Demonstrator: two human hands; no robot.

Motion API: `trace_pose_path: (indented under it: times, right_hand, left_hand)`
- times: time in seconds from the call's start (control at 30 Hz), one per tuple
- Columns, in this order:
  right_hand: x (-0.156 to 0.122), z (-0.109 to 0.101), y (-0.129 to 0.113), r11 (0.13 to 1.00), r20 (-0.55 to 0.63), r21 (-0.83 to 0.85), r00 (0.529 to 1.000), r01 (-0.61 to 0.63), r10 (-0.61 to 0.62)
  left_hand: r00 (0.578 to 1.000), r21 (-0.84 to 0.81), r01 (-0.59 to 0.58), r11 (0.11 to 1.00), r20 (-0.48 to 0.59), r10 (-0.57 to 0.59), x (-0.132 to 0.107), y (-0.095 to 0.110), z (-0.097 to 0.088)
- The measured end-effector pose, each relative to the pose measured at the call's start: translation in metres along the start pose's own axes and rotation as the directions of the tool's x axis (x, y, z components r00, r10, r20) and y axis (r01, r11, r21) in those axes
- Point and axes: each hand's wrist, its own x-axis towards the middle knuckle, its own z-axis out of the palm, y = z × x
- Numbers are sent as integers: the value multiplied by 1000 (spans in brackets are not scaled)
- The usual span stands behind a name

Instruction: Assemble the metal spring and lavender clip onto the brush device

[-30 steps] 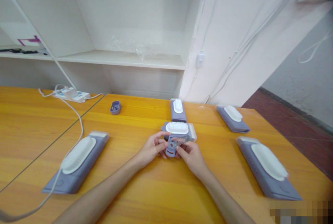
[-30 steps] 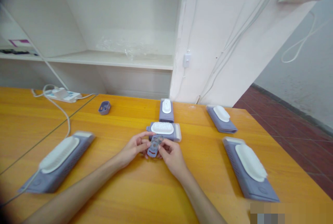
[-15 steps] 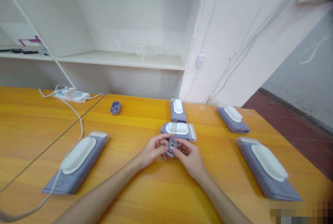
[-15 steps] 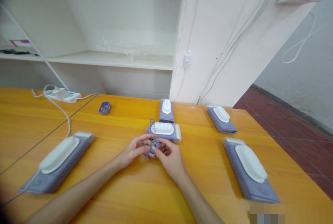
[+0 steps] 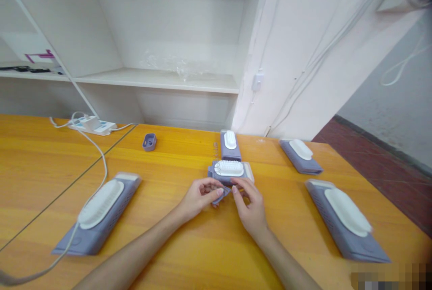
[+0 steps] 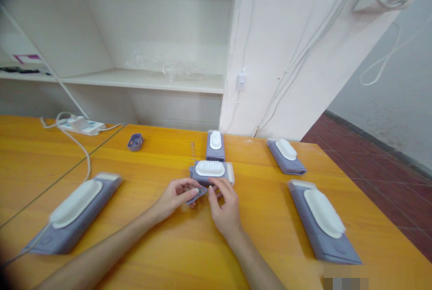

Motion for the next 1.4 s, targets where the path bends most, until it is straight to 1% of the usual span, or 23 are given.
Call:
trace_pose_path:
  times: [0.03,0.1,0.17,0.2,0.27,0.33,0.4,0.47,0.53,0.6,0.63,0.7,0.8,0.9,0.97,1.03,1.1,1.17,1.2,1.27,1.33,1.37,1.4]
  right_hand:
    - [0,-1,1,993,-48,-81,995,89,-93]
    - [-1,-3,1,934,-84,-244,954,259,-287]
    - [-1,-3,0,842,-34,-382,905,380,-424]
    - [-1,-3,-2,796,12,-436,887,420,-461]
    - [-2,-3,-5,710,119,-510,858,485,-500]
    - [-2,-3,-9,643,225,-544,832,540,-508]
    - [-1,-3,-12,602,328,-543,807,586,-491]
    - [0,-4,-14,588,406,-526,789,614,-461]
    - [1,-6,-15,591,437,-509,780,626,-449]
    - [1,-6,-14,597,419,-504,781,624,-463]
    - [1,-6,-13,599,399,-508,785,619,-473]
    - [1,-6,-12,602,346,-523,795,604,-498]
    - [-1,-6,-8,611,268,-542,807,577,-526]
    - [-2,-6,-3,638,220,-535,820,554,-528]
    - [-2,-6,0,658,189,-531,832,534,-522]
    - [-2,-5,3,674,159,-532,842,513,-516]
    - [-2,-4,5,687,139,-538,855,489,-500]
    - [-1,-3,5,701,122,-540,867,466,-482]
    - [-1,-3,5,708,118,-541,874,455,-471]
    - [0,-3,4,718,119,-538,883,442,-454]
    - [0,-3,4,722,127,-534,886,440,-447]
    - [0,-3,4,722,129,-533,886,441,-446]
    - [0,-3,5,720,131,-533,884,444,-448]
  left_hand:
    - [1000,14,-5,1000,7,5,-1,1,-1]
    - [999,38,-17,999,31,16,-2,2,-3]
    - [996,67,-32,997,88,26,-3,3,-6]
    - [991,86,-40,996,132,28,-3,4,-8]
    - [970,129,-45,991,244,12,-3,7,-13]
    - [939,175,-37,984,342,-26,-3,12,-17]
    - [912,215,-29,976,405,-62,-3,17,-20]
    - [895,230,-32,973,440,-74,-3,21,-22]
    - [884,232,-29,972,460,-84,-3,25,-23]
    - [879,226,-3,974,465,-105,-3,26,-22]
    - [884,207,15,978,455,-110,-3,26,-22]
    - [911,128,49,991,400,-97,-3,24,-19]
    - [958,-33,73,997,280,-61,-1,17,-14]
    - [979,-121,90,989,191,-65,2,7,-10]
    - [996,-91,52,994,82,-44,4,3,-9]
    - [998,19,-26,999,-54,27,6,2,-9]
    - [981,153,-90,984,-156,114,7,4,-11]
    - [954,284,-123,951,-230,192,10,8,-16]
    - [934,353,-130,927,-269,234,13,9,-21]
    - [876,506,-123,854,-348,332,20,12,-33]
    - [819,648,-50,760,-408,403,28,13,-50]
    - [790,721,7,693,-429,439,31,13,-59]
    - [763,792,77,605,-438,476,34,14,-68]
